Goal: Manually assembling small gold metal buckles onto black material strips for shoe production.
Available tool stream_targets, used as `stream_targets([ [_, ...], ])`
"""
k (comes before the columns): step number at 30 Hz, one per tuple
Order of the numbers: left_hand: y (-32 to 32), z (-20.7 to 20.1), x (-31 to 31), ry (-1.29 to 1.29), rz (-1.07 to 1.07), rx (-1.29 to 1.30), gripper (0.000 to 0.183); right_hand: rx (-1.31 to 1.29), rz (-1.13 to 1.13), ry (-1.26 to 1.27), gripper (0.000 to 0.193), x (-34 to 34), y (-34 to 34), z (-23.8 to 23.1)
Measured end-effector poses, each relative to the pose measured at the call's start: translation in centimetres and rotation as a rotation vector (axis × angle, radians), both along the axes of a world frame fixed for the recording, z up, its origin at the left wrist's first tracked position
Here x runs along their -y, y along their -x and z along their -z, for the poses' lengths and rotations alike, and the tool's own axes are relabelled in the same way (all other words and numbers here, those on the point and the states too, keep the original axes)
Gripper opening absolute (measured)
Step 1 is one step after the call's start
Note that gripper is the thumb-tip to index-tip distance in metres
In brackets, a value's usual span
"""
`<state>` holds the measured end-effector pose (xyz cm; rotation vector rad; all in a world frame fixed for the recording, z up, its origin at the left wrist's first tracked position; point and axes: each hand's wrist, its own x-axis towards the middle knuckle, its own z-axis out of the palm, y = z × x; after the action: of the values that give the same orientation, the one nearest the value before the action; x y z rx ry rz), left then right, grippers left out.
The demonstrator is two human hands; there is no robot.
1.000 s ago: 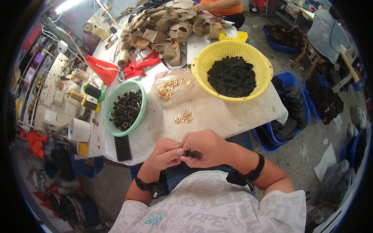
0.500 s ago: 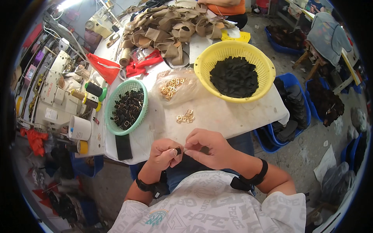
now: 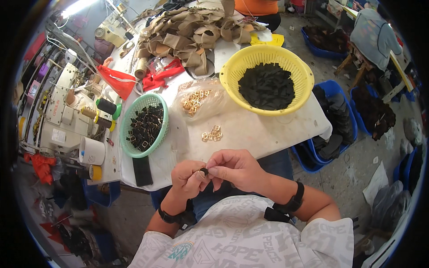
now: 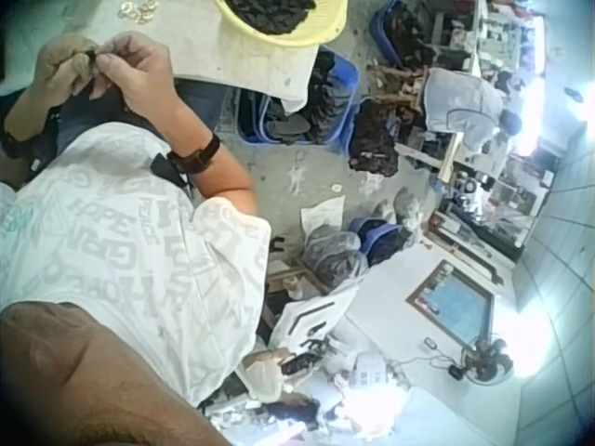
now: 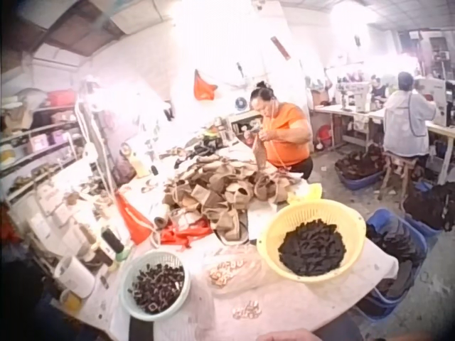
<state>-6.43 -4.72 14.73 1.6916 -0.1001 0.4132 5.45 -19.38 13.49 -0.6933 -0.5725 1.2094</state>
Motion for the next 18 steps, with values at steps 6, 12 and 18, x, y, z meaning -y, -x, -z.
stream_targets([
  [6, 0.0, 0.1, -0.3, 0.142, 0.064, -0.061, 0.024, 0.040, -0.024, 0.015, 0.008, -0.2, -0.5, 0.1],
  [12, -0.6, 0.8, -1.7, 0.180, 0.152, -0.168, 0.026, -0.095, -0.066, 0.091, 0.007, -0.9, -1.3, 0.8],
  [18, -1.1, 1.0, -2.8, 0.273, 0.218, -0.324, 0.027, -0.254, -0.172, 0.204, 0.008, -1.8, -2.3, 1.6],
])
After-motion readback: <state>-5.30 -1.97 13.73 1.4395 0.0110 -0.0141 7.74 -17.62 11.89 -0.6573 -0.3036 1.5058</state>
